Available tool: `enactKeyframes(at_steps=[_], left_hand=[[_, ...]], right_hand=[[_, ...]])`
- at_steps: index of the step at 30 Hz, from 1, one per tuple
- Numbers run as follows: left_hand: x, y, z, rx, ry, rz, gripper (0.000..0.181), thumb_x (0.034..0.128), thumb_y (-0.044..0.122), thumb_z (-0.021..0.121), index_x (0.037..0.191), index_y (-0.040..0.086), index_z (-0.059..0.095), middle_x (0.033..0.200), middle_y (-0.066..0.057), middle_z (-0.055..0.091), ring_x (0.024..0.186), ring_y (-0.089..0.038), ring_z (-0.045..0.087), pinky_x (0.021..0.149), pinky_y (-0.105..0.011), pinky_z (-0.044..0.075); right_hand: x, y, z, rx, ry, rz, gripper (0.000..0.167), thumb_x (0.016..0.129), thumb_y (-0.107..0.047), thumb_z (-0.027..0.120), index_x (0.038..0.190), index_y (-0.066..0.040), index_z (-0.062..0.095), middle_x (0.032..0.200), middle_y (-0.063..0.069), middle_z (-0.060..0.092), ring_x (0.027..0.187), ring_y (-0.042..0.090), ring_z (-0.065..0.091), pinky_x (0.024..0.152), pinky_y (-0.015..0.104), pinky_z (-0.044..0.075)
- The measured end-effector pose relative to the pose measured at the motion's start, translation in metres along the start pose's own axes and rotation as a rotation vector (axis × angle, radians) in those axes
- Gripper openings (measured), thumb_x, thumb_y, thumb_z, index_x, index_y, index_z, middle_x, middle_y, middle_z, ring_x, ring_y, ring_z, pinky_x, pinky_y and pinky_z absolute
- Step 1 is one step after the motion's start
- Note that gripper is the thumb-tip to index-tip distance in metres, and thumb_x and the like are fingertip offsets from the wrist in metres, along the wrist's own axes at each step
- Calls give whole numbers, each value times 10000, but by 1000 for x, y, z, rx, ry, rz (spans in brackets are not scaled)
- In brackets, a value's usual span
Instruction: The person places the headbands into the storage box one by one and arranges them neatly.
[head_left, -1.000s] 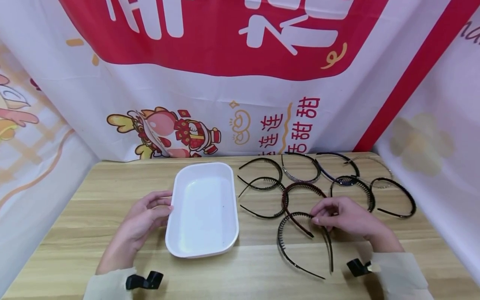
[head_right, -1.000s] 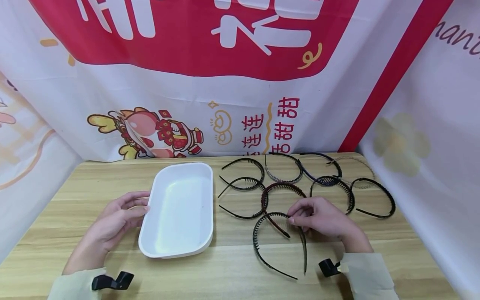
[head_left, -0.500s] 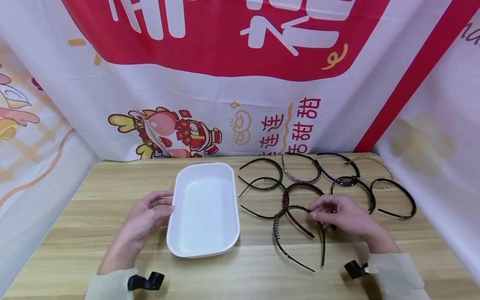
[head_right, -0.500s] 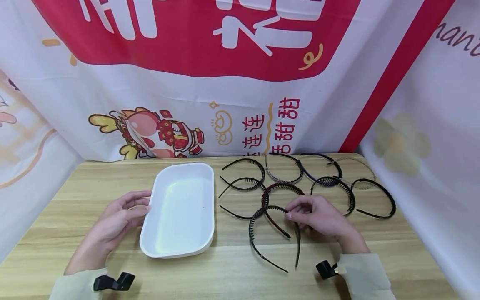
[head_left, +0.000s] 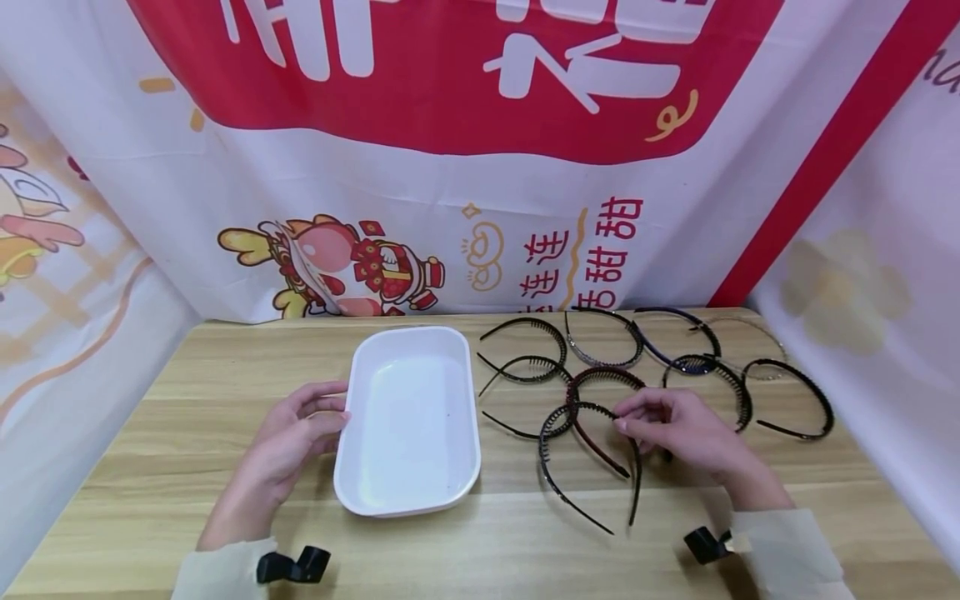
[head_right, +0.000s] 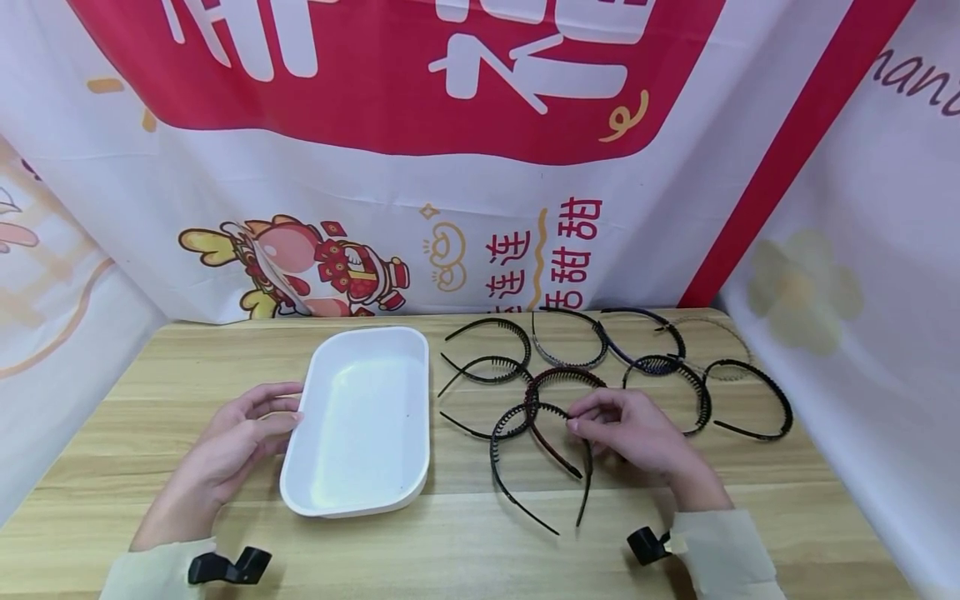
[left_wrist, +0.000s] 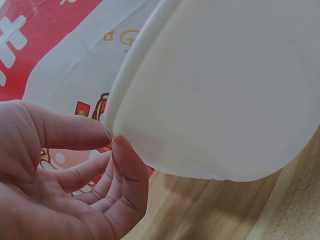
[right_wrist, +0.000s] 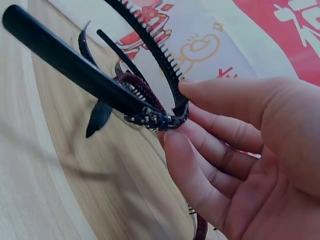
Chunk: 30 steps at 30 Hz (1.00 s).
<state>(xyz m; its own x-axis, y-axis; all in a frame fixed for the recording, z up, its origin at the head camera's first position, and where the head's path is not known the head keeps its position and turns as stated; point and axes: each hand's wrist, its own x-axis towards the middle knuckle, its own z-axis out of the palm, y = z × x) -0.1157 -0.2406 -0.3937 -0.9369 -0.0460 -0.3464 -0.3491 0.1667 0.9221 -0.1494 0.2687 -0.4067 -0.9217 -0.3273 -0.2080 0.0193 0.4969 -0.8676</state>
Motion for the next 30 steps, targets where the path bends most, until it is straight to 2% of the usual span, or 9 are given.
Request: enactKeyframes(at_steps=[8, 14, 17, 25, 30], left_hand=[[0, -1, 3, 11, 14, 6, 621, 1030, 92, 651, 1606, 60, 420, 1348, -93, 575, 1079, -171, 643, 882, -293, 624], [0, 2, 4, 24, 28, 3, 603, 1032, 83, 638, 1598, 67, 432, 1347, -103, 566, 1079, -184, 633, 872, -293, 622], [-1, 2, 3, 31, 30, 3, 606, 1037, 92, 637, 1604, 62, 425, 1358, -110, 567, 1080, -178, 637, 871, -286, 623], [-1, 2, 3, 38, 34, 0, 613, 1040, 105, 637, 1612, 71, 420, 1400, -125, 557, 1097, -188, 637, 875, -284, 621], [-1, 1, 4, 35, 36, 3, 611, 1040, 100, 632, 1611, 63, 419, 1396, -123, 555, 1097, -184, 630, 870, -286, 620]], right_hand=[[2, -17, 10, 11, 70, 12, 391, 974, -290, 801, 1272, -48, 731, 1099, 185, 754, 833, 235, 726, 689, 351, 636], [10, -41, 16, 14, 129, -37, 369, 980, -265, 799, 1255, -27, 740, 1108, 163, 767, 890, 185, 720, 768, 355, 661], [16, -52, 19, 16, 146, -43, 367, 984, -260, 796, 1253, -16, 741, 1109, 153, 774, 866, 175, 724, 776, 356, 661], [34, -83, 35, 126, 131, -10, 346, 988, -183, 783, 1253, 31, 722, 1084, 145, 765, 850, 184, 729, 803, 361, 680], [48, -104, 50, 139, 110, 37, 308, 980, -158, 786, 1229, 12, 720, 1056, 119, 741, 799, 199, 738, 809, 379, 684]])
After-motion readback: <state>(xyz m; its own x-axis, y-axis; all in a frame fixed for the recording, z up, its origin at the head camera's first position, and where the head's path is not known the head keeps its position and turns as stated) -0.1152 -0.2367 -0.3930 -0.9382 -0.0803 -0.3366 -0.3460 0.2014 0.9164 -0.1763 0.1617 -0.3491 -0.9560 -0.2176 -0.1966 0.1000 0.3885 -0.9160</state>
